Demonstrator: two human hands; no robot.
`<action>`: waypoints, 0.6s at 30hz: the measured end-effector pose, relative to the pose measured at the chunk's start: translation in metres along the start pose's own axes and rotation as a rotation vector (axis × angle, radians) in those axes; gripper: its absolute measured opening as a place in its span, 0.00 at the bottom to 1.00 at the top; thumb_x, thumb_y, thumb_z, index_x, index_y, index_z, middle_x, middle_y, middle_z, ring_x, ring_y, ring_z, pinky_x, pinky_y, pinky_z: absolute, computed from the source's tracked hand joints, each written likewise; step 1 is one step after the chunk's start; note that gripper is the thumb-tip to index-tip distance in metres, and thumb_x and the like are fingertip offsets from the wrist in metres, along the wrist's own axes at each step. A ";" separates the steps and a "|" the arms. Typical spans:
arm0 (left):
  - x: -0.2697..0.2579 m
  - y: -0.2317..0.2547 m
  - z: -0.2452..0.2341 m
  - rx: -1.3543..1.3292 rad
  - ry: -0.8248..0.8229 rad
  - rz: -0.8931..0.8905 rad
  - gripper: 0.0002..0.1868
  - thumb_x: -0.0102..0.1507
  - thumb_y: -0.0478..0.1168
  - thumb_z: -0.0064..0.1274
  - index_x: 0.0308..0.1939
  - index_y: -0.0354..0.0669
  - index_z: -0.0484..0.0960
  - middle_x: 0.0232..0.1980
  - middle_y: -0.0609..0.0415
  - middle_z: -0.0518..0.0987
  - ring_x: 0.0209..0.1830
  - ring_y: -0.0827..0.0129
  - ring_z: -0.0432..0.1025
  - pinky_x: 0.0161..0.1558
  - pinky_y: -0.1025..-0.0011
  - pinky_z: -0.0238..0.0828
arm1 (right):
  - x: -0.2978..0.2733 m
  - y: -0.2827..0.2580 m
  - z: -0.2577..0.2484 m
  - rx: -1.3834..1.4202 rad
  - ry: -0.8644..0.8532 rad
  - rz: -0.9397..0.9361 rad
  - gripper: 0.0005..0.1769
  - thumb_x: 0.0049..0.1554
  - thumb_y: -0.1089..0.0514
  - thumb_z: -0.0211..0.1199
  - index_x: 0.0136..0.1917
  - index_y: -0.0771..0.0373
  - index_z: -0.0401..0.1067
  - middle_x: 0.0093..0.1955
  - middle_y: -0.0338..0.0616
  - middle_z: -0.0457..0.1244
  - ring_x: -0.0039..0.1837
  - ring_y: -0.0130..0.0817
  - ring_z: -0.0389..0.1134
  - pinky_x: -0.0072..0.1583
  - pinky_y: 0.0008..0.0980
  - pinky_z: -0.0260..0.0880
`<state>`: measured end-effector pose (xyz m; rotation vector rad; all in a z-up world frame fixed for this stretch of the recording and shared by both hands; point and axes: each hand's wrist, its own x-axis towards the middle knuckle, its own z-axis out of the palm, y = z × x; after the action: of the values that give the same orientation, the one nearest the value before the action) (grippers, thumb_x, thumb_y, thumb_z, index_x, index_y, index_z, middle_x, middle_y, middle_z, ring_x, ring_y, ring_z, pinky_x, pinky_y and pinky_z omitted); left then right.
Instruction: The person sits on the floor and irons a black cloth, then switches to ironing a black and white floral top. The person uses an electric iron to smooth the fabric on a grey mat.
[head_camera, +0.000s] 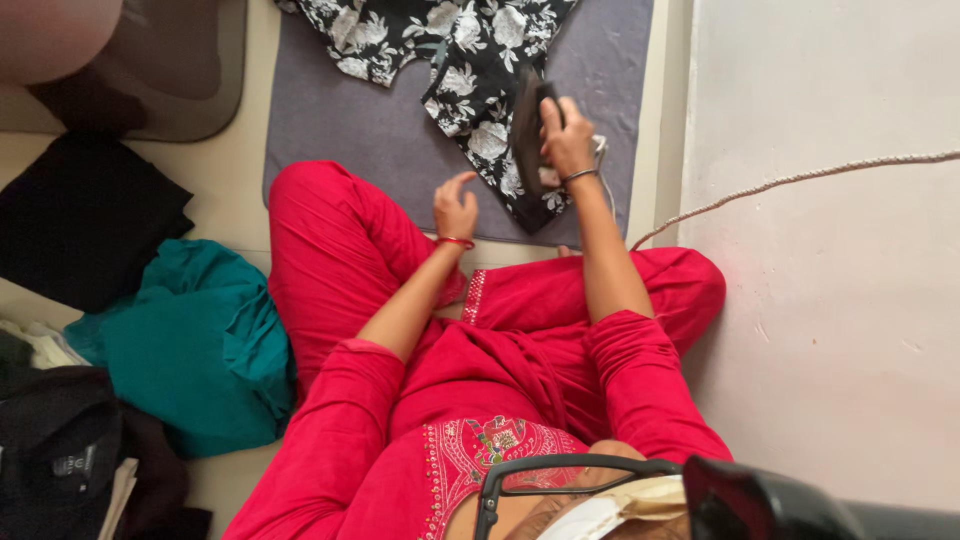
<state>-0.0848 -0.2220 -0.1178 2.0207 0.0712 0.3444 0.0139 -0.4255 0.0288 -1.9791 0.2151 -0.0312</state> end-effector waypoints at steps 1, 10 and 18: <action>0.009 -0.008 -0.007 0.003 0.042 -0.018 0.16 0.61 0.33 0.50 0.51 0.47 0.85 0.53 0.52 0.84 0.55 0.55 0.75 0.61 0.60 0.69 | -0.003 0.003 0.009 -0.033 -0.004 0.018 0.21 0.66 0.41 0.59 0.47 0.62 0.72 0.32 0.39 0.66 0.29 0.27 0.67 0.31 0.30 0.67; 0.097 -0.078 -0.008 -0.381 -0.305 -0.739 0.23 0.63 0.54 0.60 0.56 0.46 0.84 0.46 0.60 0.84 0.34 0.77 0.73 0.36 0.77 0.71 | -0.011 0.029 0.041 -0.168 0.027 0.324 0.25 0.61 0.36 0.59 0.48 0.62 0.72 0.32 0.42 0.67 0.29 0.31 0.69 0.31 0.34 0.69; 0.166 -0.099 0.026 -0.551 -0.109 -0.653 0.17 0.64 0.49 0.64 0.47 0.39 0.84 0.38 0.59 0.82 0.31 0.79 0.71 0.31 0.78 0.68 | 0.006 0.023 0.049 -0.249 0.114 0.334 0.27 0.63 0.35 0.54 0.50 0.63 0.70 0.31 0.49 0.67 0.28 0.37 0.70 0.32 0.38 0.70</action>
<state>0.0905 -0.1658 -0.1811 1.3700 0.4989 -0.1539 0.0231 -0.3908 -0.0124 -2.1654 0.6479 0.1036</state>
